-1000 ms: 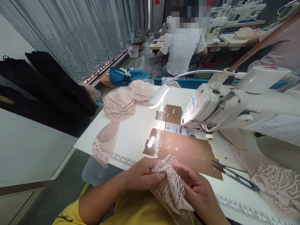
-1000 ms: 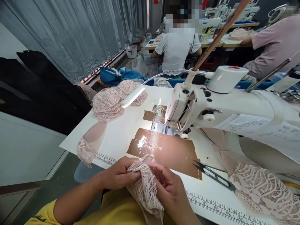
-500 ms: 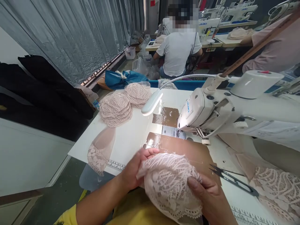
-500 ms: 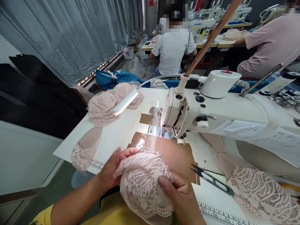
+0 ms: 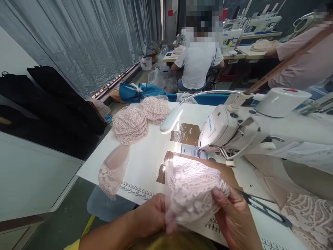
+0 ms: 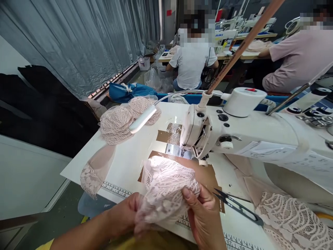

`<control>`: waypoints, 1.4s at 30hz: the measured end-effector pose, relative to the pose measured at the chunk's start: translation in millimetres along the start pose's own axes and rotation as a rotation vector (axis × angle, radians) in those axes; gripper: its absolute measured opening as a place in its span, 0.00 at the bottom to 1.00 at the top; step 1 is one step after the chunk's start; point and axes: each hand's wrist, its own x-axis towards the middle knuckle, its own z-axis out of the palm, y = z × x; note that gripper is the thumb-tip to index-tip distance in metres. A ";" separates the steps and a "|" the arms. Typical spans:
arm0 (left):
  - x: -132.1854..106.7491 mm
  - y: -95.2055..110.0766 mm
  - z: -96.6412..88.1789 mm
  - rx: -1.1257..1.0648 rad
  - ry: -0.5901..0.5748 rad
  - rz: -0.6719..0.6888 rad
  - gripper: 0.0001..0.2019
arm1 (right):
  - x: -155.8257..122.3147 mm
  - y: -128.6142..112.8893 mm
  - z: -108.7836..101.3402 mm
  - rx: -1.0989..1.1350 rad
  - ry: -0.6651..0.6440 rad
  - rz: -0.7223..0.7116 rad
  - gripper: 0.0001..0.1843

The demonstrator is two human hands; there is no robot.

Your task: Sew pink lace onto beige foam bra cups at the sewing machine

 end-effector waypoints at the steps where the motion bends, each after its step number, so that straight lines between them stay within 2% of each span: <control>1: -8.7 8.1 -5.9 0.108 -0.131 -0.046 0.14 | 0.9 -2.4 -2.9 -0.020 -0.005 -0.016 0.18; 2: -16.7 18.5 -9.8 0.251 -0.241 -0.101 0.14 | 0.6 -4.3 -4.6 -0.063 -0.043 -0.019 0.17; 3: -23.3 30.3 -11.3 0.367 -0.298 -0.077 0.13 | -0.8 -5.5 -4.8 -0.122 -0.110 -0.013 0.16; 4: -27.9 42.4 -10.3 0.462 -0.295 0.020 0.11 | -3.3 -6.0 -3.5 -0.188 -0.194 -0.002 0.15; 5: -30.1 53.5 -7.3 0.597 -0.156 0.159 0.09 | -6.5 -5.8 -0.7 -0.256 -0.283 0.007 0.13; 7: -27.6 68.9 1.6 0.884 0.040 0.355 0.29 | -13.9 -4.6 7.4 -0.380 -0.444 -0.005 0.12; 8: -23.7 72.1 5.7 0.990 0.090 0.362 0.36 | -17.3 -4.0 11.8 -0.430 -0.511 -0.023 0.12; 9: -19.0 72.1 8.8 1.054 0.093 0.338 0.37 | -20.1 -3.6 15.7 -0.471 -0.564 -0.042 0.12; 11: -9.6 65.1 11.0 1.075 0.051 0.252 0.26 | -23.6 -3.4 21.0 -0.538 -0.617 -0.096 0.12; 13: -3.9 54.0 9.4 1.019 0.029 0.214 0.14 | -24.6 -3.7 22.5 -0.599 -0.591 -0.186 0.13; 16: -3.4 43.3 6.2 0.985 0.033 0.224 0.08 | -24.8 -2.8 20.8 -0.663 -0.494 -0.291 0.14; 20: -8.6 47.4 7.6 1.042 0.005 0.237 0.09 | -26.5 0.2 20.3 -0.643 -0.412 -0.278 0.17; 26: -7.1 59.1 11.5 1.180 0.094 0.305 0.15 | -29.2 3.3 24.3 -0.643 -0.410 -0.281 0.17; 31: 1.1 55.9 9.4 1.129 0.041 0.275 0.10 | -30.2 5.6 24.5 -0.692 -0.408 -0.308 0.16; 35: 3.1 52.7 8.7 1.079 0.029 0.283 0.11 | -30.1 5.1 23.7 -0.695 -0.422 -0.330 0.18; 39: 0.2 55.4 11.9 1.107 -0.010 0.327 0.11 | -30.6 5.8 23.4 -0.693 -0.445 -0.315 0.18; 42: -1.8 57.0 14.5 1.168 0.020 0.354 0.07 | -30.8 7.5 23.4 -0.682 -0.466 -0.285 0.18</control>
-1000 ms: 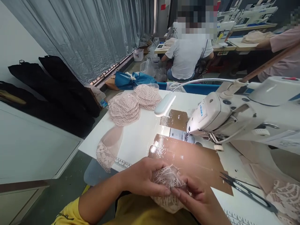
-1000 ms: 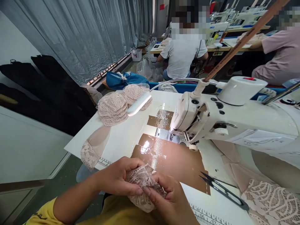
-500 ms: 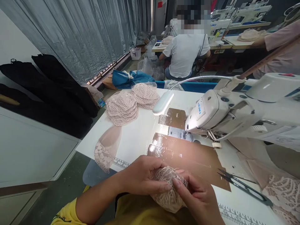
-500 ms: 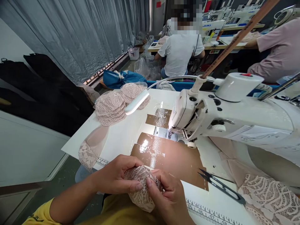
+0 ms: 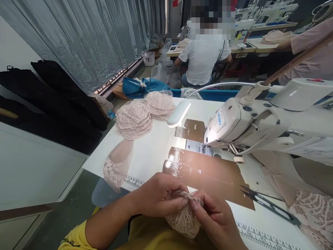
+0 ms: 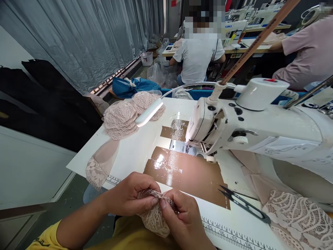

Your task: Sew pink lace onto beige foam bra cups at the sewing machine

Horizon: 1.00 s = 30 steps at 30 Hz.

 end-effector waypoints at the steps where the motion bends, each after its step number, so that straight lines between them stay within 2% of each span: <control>1: -0.3 0.2 0.4 0.007 0.007 -0.009 0.06 | 0.1 0.4 -0.1 0.003 -0.013 0.002 0.18; 5: -1.5 -3.4 3.3 -0.070 0.033 -0.062 0.06 | 2.3 0.3 -5.8 -0.004 -0.079 0.026 0.20; 8: -1.2 -5.4 5.3 -0.078 0.066 -0.089 0.07 | 5.4 -2.4 -13.0 0.044 -0.045 0.065 0.17; 10: 0.3 -5.2 6.9 -0.057 0.066 -0.086 0.07 | 7.5 -5.0 -15.8 0.081 -0.035 0.077 0.19; 15: 5.2 -8.5 11.5 -0.039 0.054 -0.093 0.07 | 11.0 -9.7 -15.8 -0.003 -0.114 0.111 0.18; 22: 7.1 -18.4 5.1 -0.335 -0.109 -0.203 0.16 | 8.3 -9.7 -22.8 0.036 -0.084 0.127 0.20; 26: 13.4 -20.8 10.3 -0.473 -0.110 -0.218 0.12 | 8.5 -8.2 -23.7 0.132 -0.085 0.186 0.20; 30: 21.2 -26.5 24.4 -0.742 -0.053 -0.336 0.15 | 14.0 -6.0 -23.3 0.196 -0.069 0.248 0.22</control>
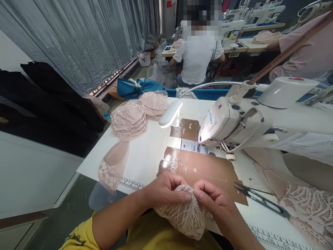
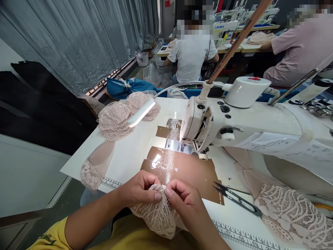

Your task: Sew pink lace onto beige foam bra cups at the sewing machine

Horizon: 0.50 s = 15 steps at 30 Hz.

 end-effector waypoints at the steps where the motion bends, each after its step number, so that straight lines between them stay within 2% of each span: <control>1: 1.3 -0.7 0.5 -0.062 0.031 -0.025 0.16 | 1.4 0.1 -1.3 0.001 0.013 0.005 0.21; 4: -2.3 11.5 -6.7 -0.114 0.189 -0.033 0.18 | 2.3 0.8 -11.9 -0.011 0.122 -0.024 0.19; 6: -9.4 31.5 -18.7 -0.017 0.348 0.054 0.17 | -0.6 1.8 -24.7 -0.015 0.235 -0.044 0.19; 8: -13.8 54.4 -32.3 0.214 0.526 0.206 0.15 | -5.0 2.7 -39.4 -0.044 0.339 -0.029 0.18; 10: -8.4 70.8 -41.7 0.580 0.674 0.346 0.13 | -8.2 2.3 -52.5 -0.127 0.397 -0.012 0.19; 12: 10.9 73.6 -43.2 0.993 0.699 0.430 0.12 | -7.1 -0.6 -61.9 -0.252 0.390 -0.019 0.19; 14: 41.0 61.9 -36.1 1.417 0.596 0.460 0.10 | -0.2 -5.9 -67.7 -0.403 0.314 -0.066 0.17; 15: 57.2 52.1 -29.9 1.627 0.509 0.410 0.09 | 5.2 -8.9 -69.7 -0.485 0.267 -0.090 0.16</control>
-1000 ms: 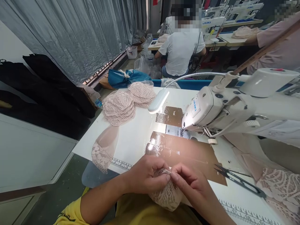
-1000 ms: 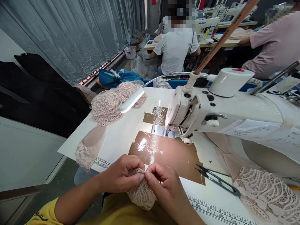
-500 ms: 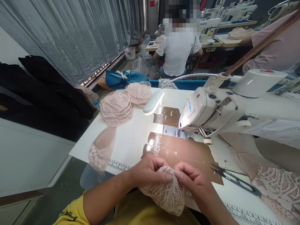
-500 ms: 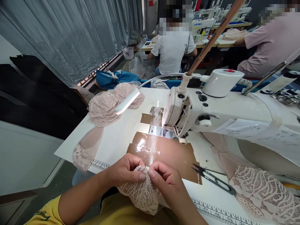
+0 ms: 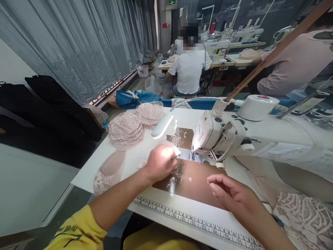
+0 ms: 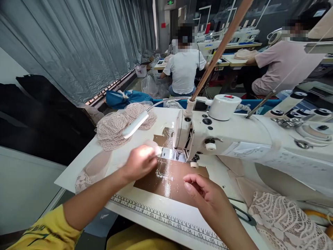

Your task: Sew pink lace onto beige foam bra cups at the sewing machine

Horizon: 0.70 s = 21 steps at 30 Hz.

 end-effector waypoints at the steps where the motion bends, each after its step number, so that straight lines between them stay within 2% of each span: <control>1: 6.4 9.8 16.4 0.156 -0.105 0.070 0.08 | 6.9 -1.7 -0.7 -0.076 -0.041 -0.037 0.16; 4: 13.0 39.7 52.0 0.220 -0.210 0.153 0.07 | 27.8 -4.1 3.0 -0.262 -0.119 -0.133 0.15; 6: 9.3 53.2 56.4 0.226 -0.244 0.178 0.06 | 37.6 -2.1 10.5 -0.354 -0.122 -0.219 0.17; 9: 3.0 54.8 39.6 0.189 -0.278 0.182 0.09 | 42.9 6.1 26.7 -0.554 -0.100 -0.316 0.18; 13: 3.1 33.4 16.7 -0.135 -0.331 0.238 0.11 | 40.9 21.0 43.4 -0.834 0.001 -0.429 0.17; 16: 2.6 20.0 23.5 -0.225 -0.214 0.245 0.10 | 40.3 27.7 47.1 -0.948 0.090 -0.512 0.21; 18: 1.4 16.1 35.9 -0.175 -0.114 0.295 0.12 | 41.1 28.0 46.9 -0.997 0.110 -0.515 0.24; 21: 2.4 12.9 52.5 -0.104 -0.035 0.366 0.15 | 42.9 24.4 45.4 -1.040 0.100 -0.489 0.26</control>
